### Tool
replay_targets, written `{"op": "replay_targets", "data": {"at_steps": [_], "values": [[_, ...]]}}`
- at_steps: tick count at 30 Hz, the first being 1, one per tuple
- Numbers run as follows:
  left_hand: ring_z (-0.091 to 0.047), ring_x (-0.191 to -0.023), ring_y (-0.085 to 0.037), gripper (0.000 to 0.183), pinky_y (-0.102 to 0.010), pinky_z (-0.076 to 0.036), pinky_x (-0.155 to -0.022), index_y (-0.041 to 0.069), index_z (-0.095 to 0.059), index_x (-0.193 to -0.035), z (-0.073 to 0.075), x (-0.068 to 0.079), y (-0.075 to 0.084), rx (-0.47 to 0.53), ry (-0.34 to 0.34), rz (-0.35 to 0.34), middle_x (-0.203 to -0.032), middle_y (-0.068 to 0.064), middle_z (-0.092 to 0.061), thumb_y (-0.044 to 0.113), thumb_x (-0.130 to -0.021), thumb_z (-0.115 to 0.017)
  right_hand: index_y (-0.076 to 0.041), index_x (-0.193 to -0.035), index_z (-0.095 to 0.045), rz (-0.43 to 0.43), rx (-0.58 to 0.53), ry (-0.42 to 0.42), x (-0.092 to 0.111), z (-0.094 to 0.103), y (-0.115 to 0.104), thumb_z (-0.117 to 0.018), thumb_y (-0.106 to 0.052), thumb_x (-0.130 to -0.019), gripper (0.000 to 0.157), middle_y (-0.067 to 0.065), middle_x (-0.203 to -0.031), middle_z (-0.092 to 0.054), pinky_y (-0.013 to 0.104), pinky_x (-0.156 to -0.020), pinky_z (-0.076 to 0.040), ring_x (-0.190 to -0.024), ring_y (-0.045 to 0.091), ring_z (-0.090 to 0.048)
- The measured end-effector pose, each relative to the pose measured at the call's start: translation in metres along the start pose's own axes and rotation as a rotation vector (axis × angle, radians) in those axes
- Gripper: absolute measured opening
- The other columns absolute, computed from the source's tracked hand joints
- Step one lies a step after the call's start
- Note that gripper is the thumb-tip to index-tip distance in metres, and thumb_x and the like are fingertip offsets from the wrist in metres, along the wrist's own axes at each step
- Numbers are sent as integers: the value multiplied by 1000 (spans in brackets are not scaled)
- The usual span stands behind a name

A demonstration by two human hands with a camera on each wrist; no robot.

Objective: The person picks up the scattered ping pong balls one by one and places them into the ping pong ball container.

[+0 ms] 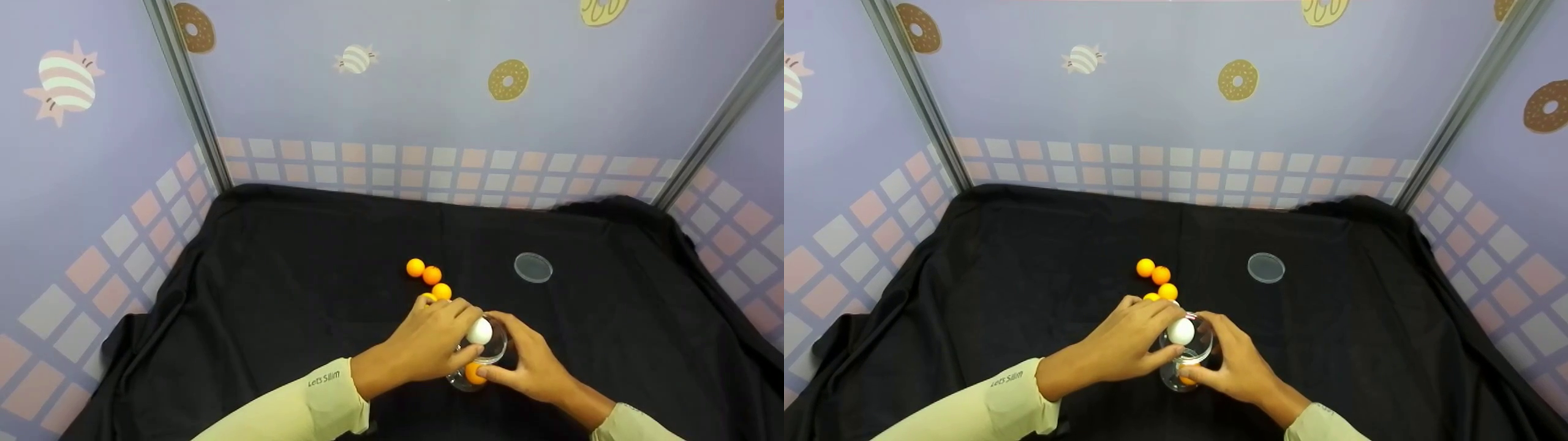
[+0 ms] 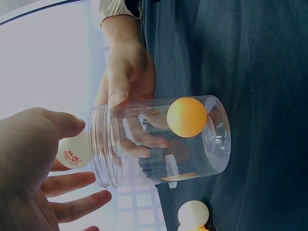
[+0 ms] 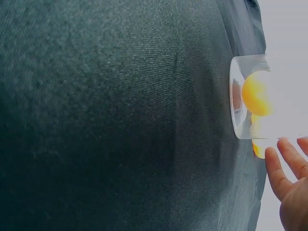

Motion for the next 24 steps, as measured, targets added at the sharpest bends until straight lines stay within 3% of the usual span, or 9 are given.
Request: {"op": "replay_targets", "data": {"at_steps": [13,24], "values": [[-66,-90,-10,39,-38,-46,-83,22,-63,-119,-1,1,0,6,28,3,-112,9,-67,48,-91,-67,-24,-144,-49,28,-12,4,0,1,-3,-91,-28,-74,81,-9,-127,-63,28,-73,-60,-104,9,-65],[-67,-93,-12,41,-41,-47,-86,21,-63,-121,-2,0,-1,-1,5,12,-114,8,-67,49,-91,-66,-24,-144,-50,27,-10,10,1,1,-2,-91,-29,-74,81,-5,-125,-64,29,-72,-60,-102,13,-67]]}}
Point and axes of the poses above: each hand's wrist, its own x-axis away from the middle knuckle, its own z-axis out of the back of the hand, y = z × x, the point moved 5 cm from there along -x, towards the middle knuckle
